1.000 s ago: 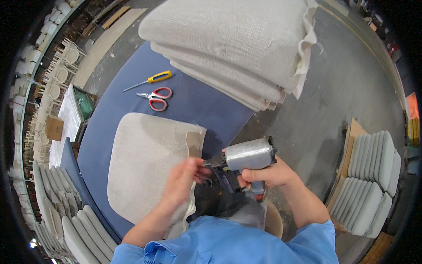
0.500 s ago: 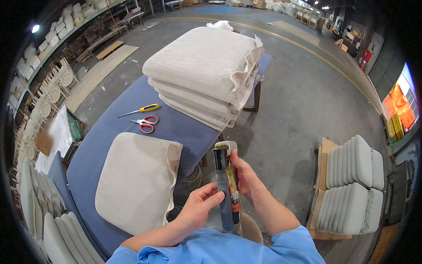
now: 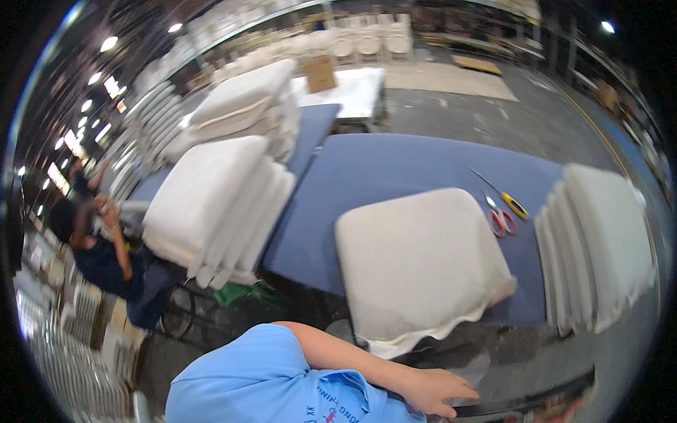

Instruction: The person folds the edges of a white fabric cover over a cushion and secures it using a staple gun. They then place the finished cushion on a stack and walk to a locker to store a small box.

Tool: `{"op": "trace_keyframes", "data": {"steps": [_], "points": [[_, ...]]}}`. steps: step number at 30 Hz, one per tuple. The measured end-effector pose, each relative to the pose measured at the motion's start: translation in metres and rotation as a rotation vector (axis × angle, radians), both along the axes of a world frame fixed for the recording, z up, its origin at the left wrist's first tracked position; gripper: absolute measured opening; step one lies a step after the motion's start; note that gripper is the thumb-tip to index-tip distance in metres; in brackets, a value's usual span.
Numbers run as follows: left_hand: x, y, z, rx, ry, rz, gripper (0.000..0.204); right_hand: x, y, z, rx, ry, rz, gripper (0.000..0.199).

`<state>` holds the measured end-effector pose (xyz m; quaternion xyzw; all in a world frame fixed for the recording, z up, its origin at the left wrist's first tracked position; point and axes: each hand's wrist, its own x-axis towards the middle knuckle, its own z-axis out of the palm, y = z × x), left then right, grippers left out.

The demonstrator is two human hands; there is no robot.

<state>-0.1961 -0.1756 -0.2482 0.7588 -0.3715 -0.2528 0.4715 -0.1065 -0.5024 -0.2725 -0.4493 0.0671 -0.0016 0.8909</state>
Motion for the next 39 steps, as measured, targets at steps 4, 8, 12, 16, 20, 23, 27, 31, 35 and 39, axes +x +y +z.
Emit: {"op": "trace_keyframes", "data": {"steps": [4, 8, 12, 16, 20, 23, 27, 31, 35, 39], "points": [[-0.038, 0.084, -0.033, 0.079, 0.021, 0.304, 0.061, 0.022, 0.066, 0.003, -0.215, 0.121, 0.131, 0.048], [-0.055, 0.134, -0.036, -0.01, 0.234, 0.586, 0.049, 0.045, 0.116, 0.015, -0.353, 0.171, 0.278, 0.044], [-0.057, 0.17, -0.023, -0.189, 0.223, 0.744, 0.046, 0.061, 0.158, 0.022, -0.457, 0.201, 0.388, 0.039], [-0.062, 0.204, -0.011, -0.113, 0.062, 0.94, 0.045, 0.073, 0.197, 0.028, -0.535, 0.211, 0.476, 0.035], [-0.075, 0.237, -0.03, 0.028, -0.085, 1.086, 0.04, 0.086, 0.227, 0.031, -0.608, 0.211, 0.544, 0.031], [-0.087, 0.255, -0.046, 0.253, 0.056, 1.177, 0.04, 0.094, 0.248, 0.043, -0.674, 0.195, 0.594, 0.028], [-0.09, 0.256, -0.06, 0.311, 0.379, 1.29, 0.053, 0.105, 0.246, 0.071, -0.772, 0.148, 0.599, 0.024], [-0.092, 0.251, -0.104, 0.122, 0.455, 1.204, 0.056, 0.125, 0.278, 0.095, -0.829, 0.069, 0.738, 0.02], [-0.076, 0.242, -0.105, -0.065, 0.522, 1.209, 0.043, 0.171, 0.333, 0.11, -0.879, 0.018, 0.965, 0.016], [-0.053, 0.238, -0.092, 0.083, 0.496, 1.175, 0.046, 0.239, 0.406, 0.069, -0.856, 0.12, 1.156, 0.042]]}}
